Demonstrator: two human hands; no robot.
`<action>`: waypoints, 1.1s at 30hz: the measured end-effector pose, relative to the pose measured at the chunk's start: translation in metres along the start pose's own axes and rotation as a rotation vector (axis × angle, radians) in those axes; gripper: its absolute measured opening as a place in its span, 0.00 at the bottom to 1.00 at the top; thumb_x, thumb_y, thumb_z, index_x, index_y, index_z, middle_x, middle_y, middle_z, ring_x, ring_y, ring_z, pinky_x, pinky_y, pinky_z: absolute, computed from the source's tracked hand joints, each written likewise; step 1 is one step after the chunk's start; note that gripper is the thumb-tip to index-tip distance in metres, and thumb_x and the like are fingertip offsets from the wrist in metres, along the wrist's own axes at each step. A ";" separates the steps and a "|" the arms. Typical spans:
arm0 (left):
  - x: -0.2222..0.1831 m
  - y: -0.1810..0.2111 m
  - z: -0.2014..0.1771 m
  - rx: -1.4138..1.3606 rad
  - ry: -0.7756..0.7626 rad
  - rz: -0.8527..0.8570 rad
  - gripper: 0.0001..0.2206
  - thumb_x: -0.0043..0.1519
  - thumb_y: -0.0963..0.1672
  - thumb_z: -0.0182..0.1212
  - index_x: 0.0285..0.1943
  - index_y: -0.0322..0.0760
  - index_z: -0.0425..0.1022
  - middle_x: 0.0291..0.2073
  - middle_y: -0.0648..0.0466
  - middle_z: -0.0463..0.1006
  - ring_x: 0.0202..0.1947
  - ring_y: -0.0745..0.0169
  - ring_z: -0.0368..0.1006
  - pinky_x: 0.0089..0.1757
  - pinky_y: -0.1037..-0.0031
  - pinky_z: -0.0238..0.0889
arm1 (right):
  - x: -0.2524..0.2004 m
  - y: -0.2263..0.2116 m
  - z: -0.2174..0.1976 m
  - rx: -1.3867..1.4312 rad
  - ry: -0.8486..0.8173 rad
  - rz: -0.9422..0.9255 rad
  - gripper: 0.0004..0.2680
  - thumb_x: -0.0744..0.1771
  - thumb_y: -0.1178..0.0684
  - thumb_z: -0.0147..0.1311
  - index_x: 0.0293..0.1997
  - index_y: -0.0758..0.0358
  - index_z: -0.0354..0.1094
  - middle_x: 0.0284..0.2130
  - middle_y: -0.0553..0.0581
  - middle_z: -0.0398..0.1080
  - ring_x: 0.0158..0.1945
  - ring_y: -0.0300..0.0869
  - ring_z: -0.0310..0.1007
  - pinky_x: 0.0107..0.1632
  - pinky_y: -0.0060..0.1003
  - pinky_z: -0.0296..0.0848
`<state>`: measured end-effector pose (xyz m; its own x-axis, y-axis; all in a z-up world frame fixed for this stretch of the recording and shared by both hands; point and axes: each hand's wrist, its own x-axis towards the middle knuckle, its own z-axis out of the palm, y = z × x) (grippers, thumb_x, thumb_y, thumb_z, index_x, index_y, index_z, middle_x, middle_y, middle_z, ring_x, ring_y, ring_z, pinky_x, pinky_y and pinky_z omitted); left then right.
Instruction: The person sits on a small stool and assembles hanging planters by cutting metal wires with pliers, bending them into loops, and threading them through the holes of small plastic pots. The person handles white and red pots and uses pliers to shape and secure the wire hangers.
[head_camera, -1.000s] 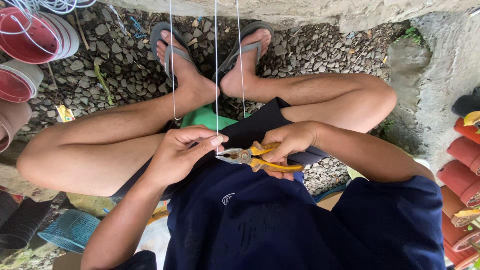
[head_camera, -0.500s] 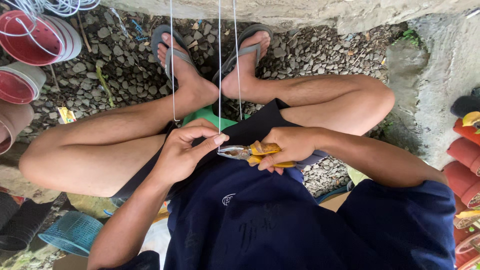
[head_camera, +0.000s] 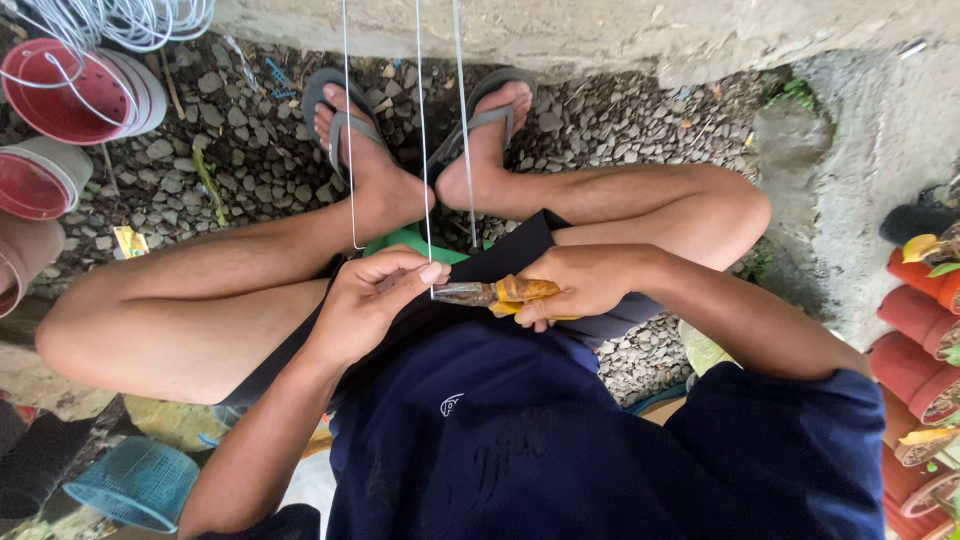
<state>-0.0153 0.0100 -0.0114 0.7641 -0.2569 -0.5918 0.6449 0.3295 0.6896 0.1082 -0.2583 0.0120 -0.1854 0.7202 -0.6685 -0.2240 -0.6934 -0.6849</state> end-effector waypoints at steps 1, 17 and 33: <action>0.000 -0.001 -0.001 0.014 0.020 -0.017 0.10 0.66 0.44 0.62 0.47 0.29 0.82 0.38 0.54 0.84 0.41 0.71 0.77 0.47 0.79 0.69 | -0.003 0.001 -0.005 -0.063 0.008 -0.001 0.11 0.68 0.46 0.56 0.42 0.65 0.75 0.28 0.52 0.80 0.31 0.36 0.79 0.36 0.33 0.76; 0.000 -0.019 0.004 -0.113 -0.041 0.093 0.14 0.62 0.39 0.65 0.56 0.27 0.79 0.40 0.50 0.84 0.40 0.67 0.80 0.47 0.75 0.74 | -0.002 0.034 -0.167 -1.021 1.753 -0.203 0.11 0.72 0.53 0.62 0.40 0.70 0.66 0.44 0.70 0.66 0.49 0.62 0.66 0.52 0.56 0.65; 0.008 -0.030 0.016 -0.191 -0.104 0.144 0.13 0.63 0.40 0.65 0.56 0.27 0.79 0.40 0.52 0.83 0.40 0.68 0.80 0.45 0.76 0.74 | 0.174 0.052 -0.040 0.758 0.717 -0.844 0.09 0.69 0.52 0.54 0.49 0.65 0.67 0.63 0.64 0.65 0.68 0.53 0.64 0.71 0.50 0.61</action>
<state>-0.0283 -0.0162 -0.0299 0.8519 -0.2838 -0.4401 0.5217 0.5325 0.6665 0.1024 -0.1699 -0.1519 0.7576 0.5860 -0.2874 -0.5350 0.3051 -0.7879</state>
